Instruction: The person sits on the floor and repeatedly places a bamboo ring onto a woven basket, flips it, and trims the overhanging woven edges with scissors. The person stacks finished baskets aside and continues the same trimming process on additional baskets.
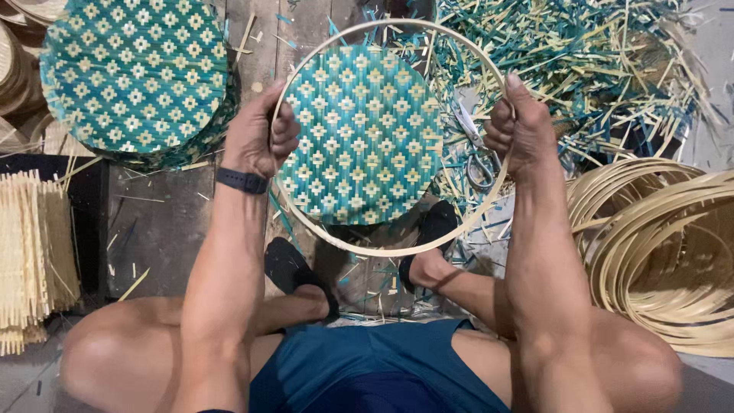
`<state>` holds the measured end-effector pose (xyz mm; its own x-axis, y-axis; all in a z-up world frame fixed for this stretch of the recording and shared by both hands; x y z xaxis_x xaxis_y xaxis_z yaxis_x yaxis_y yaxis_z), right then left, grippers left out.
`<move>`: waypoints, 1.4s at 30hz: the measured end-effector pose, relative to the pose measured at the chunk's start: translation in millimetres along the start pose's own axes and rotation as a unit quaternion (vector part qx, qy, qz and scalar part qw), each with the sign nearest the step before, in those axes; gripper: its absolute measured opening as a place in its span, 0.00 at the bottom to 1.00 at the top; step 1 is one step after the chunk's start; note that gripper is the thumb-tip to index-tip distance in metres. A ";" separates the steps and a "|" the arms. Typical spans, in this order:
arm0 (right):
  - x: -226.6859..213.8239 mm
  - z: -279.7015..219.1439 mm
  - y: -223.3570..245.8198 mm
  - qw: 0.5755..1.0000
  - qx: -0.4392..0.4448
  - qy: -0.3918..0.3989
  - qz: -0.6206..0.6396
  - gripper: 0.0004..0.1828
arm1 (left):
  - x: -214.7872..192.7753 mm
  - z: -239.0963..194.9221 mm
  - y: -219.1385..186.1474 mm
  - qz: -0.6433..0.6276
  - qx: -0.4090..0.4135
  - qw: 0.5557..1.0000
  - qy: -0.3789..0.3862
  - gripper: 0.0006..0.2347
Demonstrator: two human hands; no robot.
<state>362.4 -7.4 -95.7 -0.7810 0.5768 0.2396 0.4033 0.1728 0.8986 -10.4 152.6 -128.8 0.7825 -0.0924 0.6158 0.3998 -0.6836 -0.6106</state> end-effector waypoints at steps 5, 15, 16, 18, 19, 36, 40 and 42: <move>1.9 -1.2 13.6 0.998 -0.009 -0.028 -0.054 0.28 | -18.8 8.7 18.9 -0.023 -0.039 0.999 -0.010 0.17; -3.9 18.2 -22.9 0.991 -0.039 0.033 0.126 0.24 | -36.8 33.9 46.4 -0.228 0.039 0.972 0.037 0.18; -7.8 24.3 -31.1 0.991 -0.034 0.018 0.128 0.23 | -42.2 35.1 52.3 -0.233 0.038 0.971 0.040 0.19; -13.3 28.6 -42.7 0.994 -0.041 -0.004 0.104 0.24 | -53.9 39.1 59.7 -0.234 0.037 0.971 0.041 0.20; -14.8 29.7 -43.3 0.996 -0.053 -0.010 0.077 0.25 | -59.2 40.9 63.1 -0.229 0.037 0.972 0.041 0.20; -22.7 70.3 -148.2 0.854 -0.222 -0.152 -0.445 0.07 | -179.5 96.8 62.8 0.575 0.337 0.689 -0.286 0.09; -24.0 65.6 -163.5 0.845 -0.209 -0.177 -0.460 0.09 | -187.3 99.5 63.7 0.592 0.360 0.674 -0.257 0.10; -20.7 63.2 -163.1 0.842 -0.211 -0.170 -0.467 0.09 | -191.7 99.8 63.2 0.565 0.335 0.709 -0.258 0.10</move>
<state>342.9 2.9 -270.5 -0.4532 0.5548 -0.6977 -0.5720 0.4193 0.7050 -87.4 199.4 -335.1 0.7857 0.0882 -0.6123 -0.6185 0.1289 -0.7751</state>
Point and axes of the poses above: each hand's wrist, its own z-axis towards the middle knuckle, its own x-axis out of the palm, y = z × x, the point moved 8 cm from there along z, towards the middle knuckle, and after that the axes turned 7 degrees about -y, right-handed, at the moved point
